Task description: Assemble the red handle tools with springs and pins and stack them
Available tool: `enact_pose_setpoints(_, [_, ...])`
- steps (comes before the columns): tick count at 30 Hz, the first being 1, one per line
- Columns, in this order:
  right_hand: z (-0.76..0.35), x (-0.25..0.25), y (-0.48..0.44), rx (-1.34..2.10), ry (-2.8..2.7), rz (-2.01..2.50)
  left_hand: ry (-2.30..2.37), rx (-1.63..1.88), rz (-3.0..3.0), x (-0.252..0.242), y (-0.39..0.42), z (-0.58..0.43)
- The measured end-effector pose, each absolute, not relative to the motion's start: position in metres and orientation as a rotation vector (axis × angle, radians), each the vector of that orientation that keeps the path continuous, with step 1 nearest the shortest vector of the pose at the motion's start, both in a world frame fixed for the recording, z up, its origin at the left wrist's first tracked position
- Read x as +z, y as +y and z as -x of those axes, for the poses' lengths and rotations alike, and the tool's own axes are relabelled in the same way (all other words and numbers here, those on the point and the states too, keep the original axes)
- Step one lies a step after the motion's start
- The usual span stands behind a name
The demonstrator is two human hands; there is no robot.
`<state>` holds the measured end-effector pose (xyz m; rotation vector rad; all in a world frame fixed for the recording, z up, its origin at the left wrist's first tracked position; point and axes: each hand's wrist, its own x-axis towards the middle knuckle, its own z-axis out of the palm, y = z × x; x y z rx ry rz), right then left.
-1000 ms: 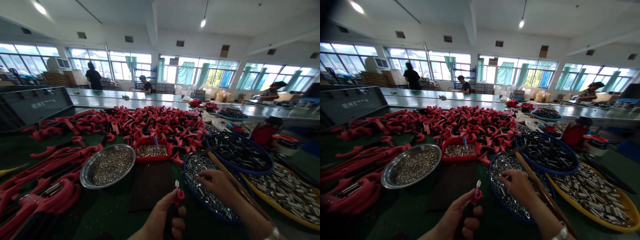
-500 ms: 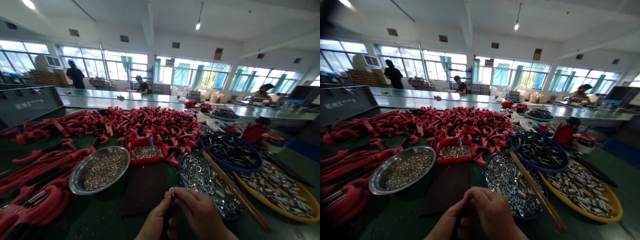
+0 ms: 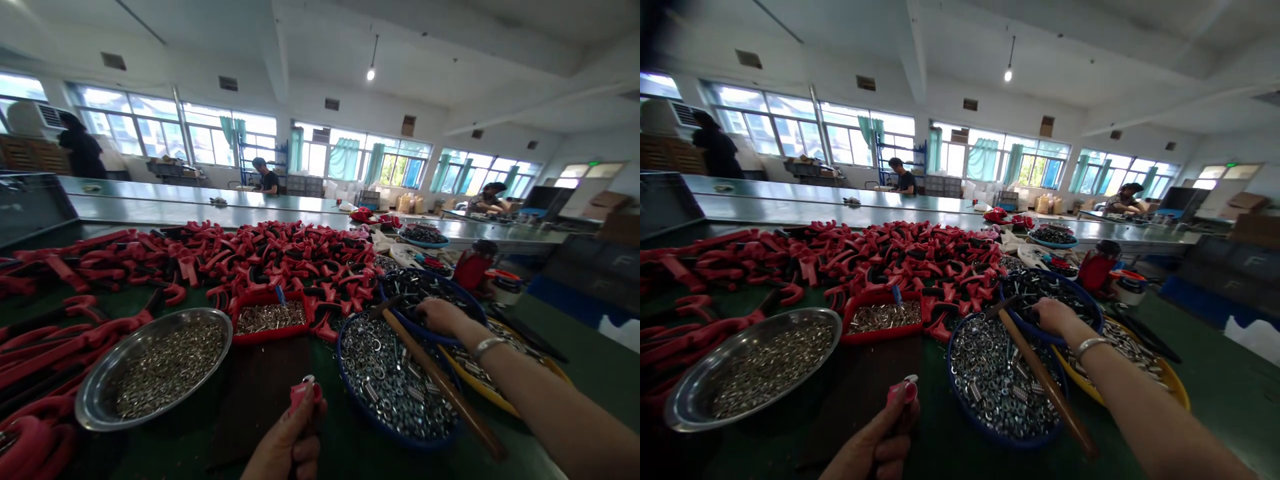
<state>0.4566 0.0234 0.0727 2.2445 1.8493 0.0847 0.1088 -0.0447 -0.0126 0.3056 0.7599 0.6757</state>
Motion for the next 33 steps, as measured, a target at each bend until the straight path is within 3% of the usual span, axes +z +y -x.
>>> enact_pose_setpoints(5, [-0.457,0.063,0.040,0.080,1.754,-2.272,0.790,0.655,-0.296,-0.016,-0.044,-0.106])
enact_pose_setpoints(12, [-0.421,0.099,0.019,0.265,2.067,-2.414,0.663,0.682,-0.028,-0.002,-0.045,-0.100])
enact_pose_setpoints(15, [-0.361,0.089,-0.016,0.019,2.485,-2.280,0.614,0.686,0.038,0.001,-0.045,-0.102])
enact_pose_setpoints(18, [-0.296,0.067,-0.049,-0.770,3.079,-2.072,0.610,0.672,0.011,0.001,-0.046,-0.101])
enact_pose_setpoints(20, [-0.269,0.057,-0.061,-0.845,3.203,-2.043,0.582,0.673,-0.023,-0.001,-0.046,-0.099])
enact_pose_setpoints(33, [-0.230,0.066,-0.085,0.345,3.494,-1.470,0.376,0.736,-0.566,-0.008,-0.052,-0.090])
